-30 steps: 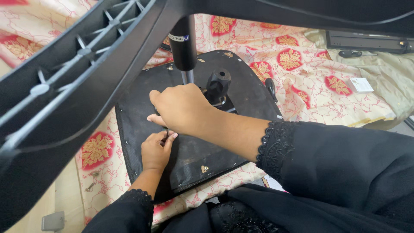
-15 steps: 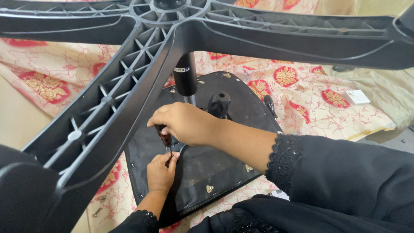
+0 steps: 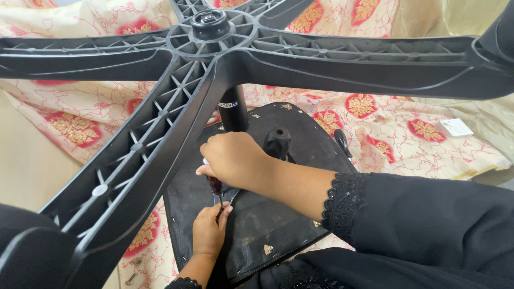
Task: The person attaches the base of an office chair to the seat using a screwdriver. They tighten multiple screws on the metal bracket connecting the gas lift to the chair base, then proceed to tighten screws on the underside of the seat cushion.
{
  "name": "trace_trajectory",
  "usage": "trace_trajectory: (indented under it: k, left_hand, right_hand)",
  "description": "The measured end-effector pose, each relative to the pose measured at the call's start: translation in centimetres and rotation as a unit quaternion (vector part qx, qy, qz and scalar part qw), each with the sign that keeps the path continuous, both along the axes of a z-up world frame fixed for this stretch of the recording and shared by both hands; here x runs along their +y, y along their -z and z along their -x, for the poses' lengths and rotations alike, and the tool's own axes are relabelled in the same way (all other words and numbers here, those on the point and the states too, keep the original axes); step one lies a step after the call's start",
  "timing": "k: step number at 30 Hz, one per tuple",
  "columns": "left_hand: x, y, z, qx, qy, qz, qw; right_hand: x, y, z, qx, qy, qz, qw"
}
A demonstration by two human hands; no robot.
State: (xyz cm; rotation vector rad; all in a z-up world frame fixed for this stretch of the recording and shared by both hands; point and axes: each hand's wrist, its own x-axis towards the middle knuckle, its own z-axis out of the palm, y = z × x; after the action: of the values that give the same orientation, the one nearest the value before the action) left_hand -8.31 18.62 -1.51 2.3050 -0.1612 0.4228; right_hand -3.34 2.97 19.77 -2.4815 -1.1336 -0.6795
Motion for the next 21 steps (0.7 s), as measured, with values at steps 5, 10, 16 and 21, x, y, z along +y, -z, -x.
trace_trajectory:
  k: [5,10,16,21]
  left_hand:
    - [0.2,-0.1,0.0,-0.026,-0.003,0.028,0.999]
    - [0.3,-0.3,-0.2,0.001,-0.009,0.032,0.999]
    - [0.2,-0.8,-0.2,0.051,-0.025,0.031,0.998]
    - [0.0,-0.9,-0.1,0.032,-0.014,0.030,0.999]
  right_hand:
    - [0.7,-0.5,1.0,0.082,0.074,0.066,0.992]
    - [1.5,-0.4,1.8,0.086,0.029,0.011,0.996]
    - [0.5,0.2,1.9,0.131,-0.134,-0.076,0.979]
    - [-0.1,0.4,2.2,0.140,-0.128,-0.018,0.982]
